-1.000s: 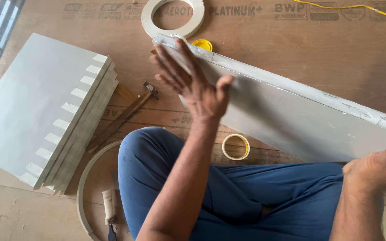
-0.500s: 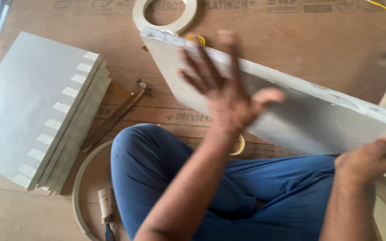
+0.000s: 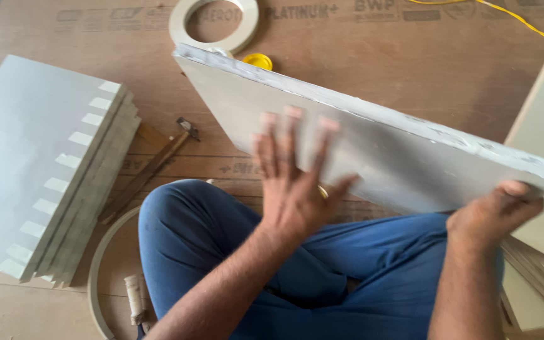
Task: The person applies white adhesive to the edge of a rectangular board using a small brush. They then press a strip of edge banding onto the glued edge and smooth it down with their hands. Finally, they apply pieces of masking tape along the edge to secure the banding.
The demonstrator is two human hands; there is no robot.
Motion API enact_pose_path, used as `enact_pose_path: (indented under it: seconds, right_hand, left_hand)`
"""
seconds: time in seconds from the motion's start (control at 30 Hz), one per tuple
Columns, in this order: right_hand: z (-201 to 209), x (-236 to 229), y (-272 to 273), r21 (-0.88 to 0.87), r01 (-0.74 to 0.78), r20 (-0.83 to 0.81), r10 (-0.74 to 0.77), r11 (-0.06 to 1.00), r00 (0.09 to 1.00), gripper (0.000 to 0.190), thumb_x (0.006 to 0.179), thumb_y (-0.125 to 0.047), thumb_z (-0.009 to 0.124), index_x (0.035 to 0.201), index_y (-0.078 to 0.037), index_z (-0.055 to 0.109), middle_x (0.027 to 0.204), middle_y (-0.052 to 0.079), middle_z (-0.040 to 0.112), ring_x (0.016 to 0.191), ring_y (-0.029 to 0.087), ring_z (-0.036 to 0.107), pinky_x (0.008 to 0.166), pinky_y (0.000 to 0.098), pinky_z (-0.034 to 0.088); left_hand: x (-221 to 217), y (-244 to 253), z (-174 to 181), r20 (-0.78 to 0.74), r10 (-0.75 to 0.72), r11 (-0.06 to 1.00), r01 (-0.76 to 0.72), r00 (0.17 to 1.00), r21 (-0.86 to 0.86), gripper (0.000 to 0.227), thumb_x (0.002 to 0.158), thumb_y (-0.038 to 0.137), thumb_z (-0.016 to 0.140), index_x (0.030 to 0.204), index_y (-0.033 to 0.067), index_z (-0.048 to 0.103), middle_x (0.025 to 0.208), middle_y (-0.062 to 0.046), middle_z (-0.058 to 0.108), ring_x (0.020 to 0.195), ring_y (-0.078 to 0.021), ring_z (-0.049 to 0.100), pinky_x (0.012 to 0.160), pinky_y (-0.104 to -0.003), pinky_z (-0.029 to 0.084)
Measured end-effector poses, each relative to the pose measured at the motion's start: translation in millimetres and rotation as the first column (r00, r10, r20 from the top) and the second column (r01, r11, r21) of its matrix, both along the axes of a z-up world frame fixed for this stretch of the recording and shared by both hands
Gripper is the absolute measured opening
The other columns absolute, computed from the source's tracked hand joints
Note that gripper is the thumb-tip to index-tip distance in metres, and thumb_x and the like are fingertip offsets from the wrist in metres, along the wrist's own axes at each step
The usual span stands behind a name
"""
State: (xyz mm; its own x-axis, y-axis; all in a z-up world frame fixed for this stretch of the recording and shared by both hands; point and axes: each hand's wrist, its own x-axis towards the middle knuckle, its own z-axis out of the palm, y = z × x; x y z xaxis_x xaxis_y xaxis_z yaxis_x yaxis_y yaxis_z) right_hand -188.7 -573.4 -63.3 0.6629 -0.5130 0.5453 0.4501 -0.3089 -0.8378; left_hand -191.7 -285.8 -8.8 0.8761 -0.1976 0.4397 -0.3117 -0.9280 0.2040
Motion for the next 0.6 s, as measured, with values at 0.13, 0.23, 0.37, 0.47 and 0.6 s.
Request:
enact_pose_path:
  seconds: [0.13,0.23,0.37,0.47,0.6]
  right_hand:
    - [-2.3,-2.3,0.9,0.036,0.003,0.035,-0.004,0.999,0.999,0.088,0.098,-0.079,0.063,0.113,0.007,0.05,0.119,0.011,0.055,0.115,0.018,0.055,0.104,0.0385,0.053]
    - [-9.7,-4.9,-0.1,0.097,-0.018,0.022,0.015,0.995,1.0,0.087,0.099,-0.078,0.066,0.111,0.007,0.051,0.118,0.01,0.056,0.112,0.017,0.056,0.102,0.0369,0.053]
    - [-13.8,-4.3,-3.9,0.095,-0.019,0.026,0.017,0.995,1.0,0.085,0.101,-0.075,0.066,0.117,0.007,0.053,0.116,0.01,0.059,0.114,0.019,0.062,0.1,0.0372,0.058]
    - [-3.7,-0.4,-9.4,0.337,-0.135,-0.011,0.147,0.932,0.989,0.081,0.093,-0.067,0.071,0.124,0.005,0.054,0.117,0.011,0.062,0.101,0.018,0.06,0.077,0.0328,0.049]
    - [-3.5,-4.8,-4.8,0.308,-0.155,-0.007,0.166,0.939,0.986,0.08,0.094,-0.068,0.071,0.12,0.006,0.056,0.113,0.01,0.064,0.099,0.017,0.063,0.078,0.0319,0.051]
  left_hand:
    - [21.6,-19.6,7.0,-0.185,0.248,0.957,-0.271,0.951,-0.108,0.106,0.099,0.084,0.037,0.171,0.0212,-0.007,0.17,-0.02,-0.023,0.158,-0.0451,-0.021,0.126,-0.067,-0.014]
    - [30.3,-61.8,-1.3,-0.45,0.287,0.949,-0.315,0.845,0.015,0.11,0.094,0.089,0.029,0.171,0.0194,-0.007,0.17,-0.023,-0.022,0.157,-0.0467,-0.02,0.121,-0.066,-0.018]
    - [22.7,-114.5,-31.0,0.222,0.137,0.976,-0.092,0.965,-0.199,0.097,0.096,0.089,0.021,0.168,0.0307,-0.007,0.168,-0.014,-0.031,0.156,-0.0382,-0.028,0.123,-0.06,-0.029]
    - [12.2,-151.9,-31.9,0.314,-0.051,0.993,0.082,0.948,-0.085,0.092,0.095,0.089,0.023,0.167,0.0372,0.001,0.169,-0.013,-0.033,0.155,-0.037,-0.032,0.121,-0.058,-0.031]
    - [5.8,-155.2,-17.8,0.338,-0.183,0.962,0.239,0.923,-0.134,0.092,0.092,0.092,0.02,0.166,0.0381,0.008,0.168,-0.014,-0.031,0.155,-0.0393,-0.03,0.119,-0.06,-0.03]
